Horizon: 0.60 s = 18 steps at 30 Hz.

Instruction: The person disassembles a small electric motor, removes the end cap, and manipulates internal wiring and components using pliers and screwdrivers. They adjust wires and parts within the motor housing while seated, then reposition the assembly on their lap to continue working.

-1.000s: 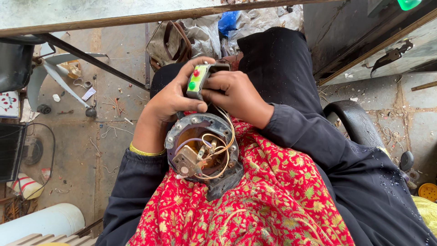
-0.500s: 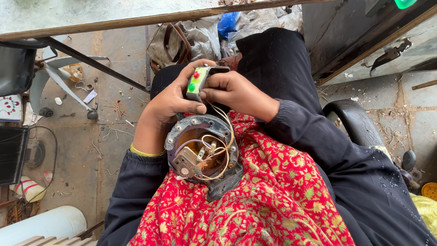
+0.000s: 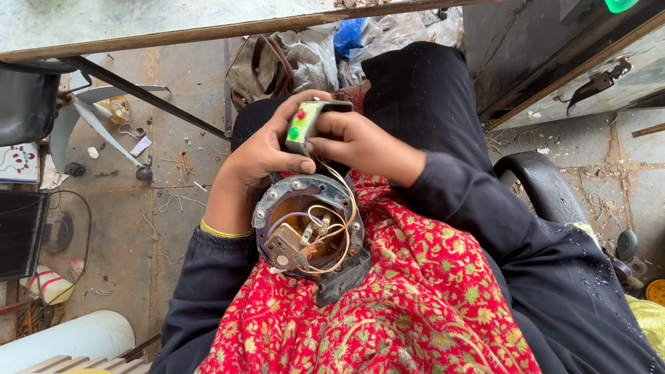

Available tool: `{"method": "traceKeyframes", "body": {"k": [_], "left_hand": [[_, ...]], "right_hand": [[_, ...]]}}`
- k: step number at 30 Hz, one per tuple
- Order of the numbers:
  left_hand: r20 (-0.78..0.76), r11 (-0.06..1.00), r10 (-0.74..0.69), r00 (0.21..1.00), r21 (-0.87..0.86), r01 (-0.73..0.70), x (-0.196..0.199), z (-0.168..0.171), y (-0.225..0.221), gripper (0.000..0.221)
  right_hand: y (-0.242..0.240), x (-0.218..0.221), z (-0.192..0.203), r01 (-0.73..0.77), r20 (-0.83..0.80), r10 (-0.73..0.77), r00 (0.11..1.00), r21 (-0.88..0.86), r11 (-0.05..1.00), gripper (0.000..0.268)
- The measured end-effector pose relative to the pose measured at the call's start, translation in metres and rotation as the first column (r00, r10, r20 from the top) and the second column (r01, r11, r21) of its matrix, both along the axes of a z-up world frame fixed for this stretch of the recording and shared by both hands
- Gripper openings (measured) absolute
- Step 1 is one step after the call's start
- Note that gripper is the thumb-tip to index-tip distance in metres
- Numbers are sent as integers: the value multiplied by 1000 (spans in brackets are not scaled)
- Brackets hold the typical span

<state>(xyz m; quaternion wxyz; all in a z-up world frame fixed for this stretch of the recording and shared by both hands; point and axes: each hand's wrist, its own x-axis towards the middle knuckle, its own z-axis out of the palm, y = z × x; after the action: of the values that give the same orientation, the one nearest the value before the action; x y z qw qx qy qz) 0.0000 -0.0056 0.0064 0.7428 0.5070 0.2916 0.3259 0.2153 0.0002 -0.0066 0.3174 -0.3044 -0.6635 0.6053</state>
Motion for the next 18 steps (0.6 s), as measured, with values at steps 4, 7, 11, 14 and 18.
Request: {"method": "traceKeyframes", "body": {"k": [4, 7, 11, 14, 18], "left_hand": [[-30, 999, -37, 999, -19, 37, 0, -1, 1, 105], [-44, 1000, -17, 999, -25, 16, -1, -1, 1, 107], [12, 999, -1, 1000, -46, 2, -1, -2, 1, 106], [28, 999, 8, 1000, -50, -7, -1, -4, 1, 105], [4, 1000, -4, 1000, -14, 4, 0, -6, 5, 103]], "right_hand": [[15, 10, -3, -252, -135, 217, 967, -359, 898, 24], [14, 7, -12, -165, -59, 157, 986, -165, 972, 24], [2, -1, -24, 35, 65, -41, 997, 89, 995, 20], [-3, -2, -29, 131, 118, -158, 980, 210, 969, 18], [0, 1, -25, 61, 128, -89, 988, 210, 976, 17]]}}
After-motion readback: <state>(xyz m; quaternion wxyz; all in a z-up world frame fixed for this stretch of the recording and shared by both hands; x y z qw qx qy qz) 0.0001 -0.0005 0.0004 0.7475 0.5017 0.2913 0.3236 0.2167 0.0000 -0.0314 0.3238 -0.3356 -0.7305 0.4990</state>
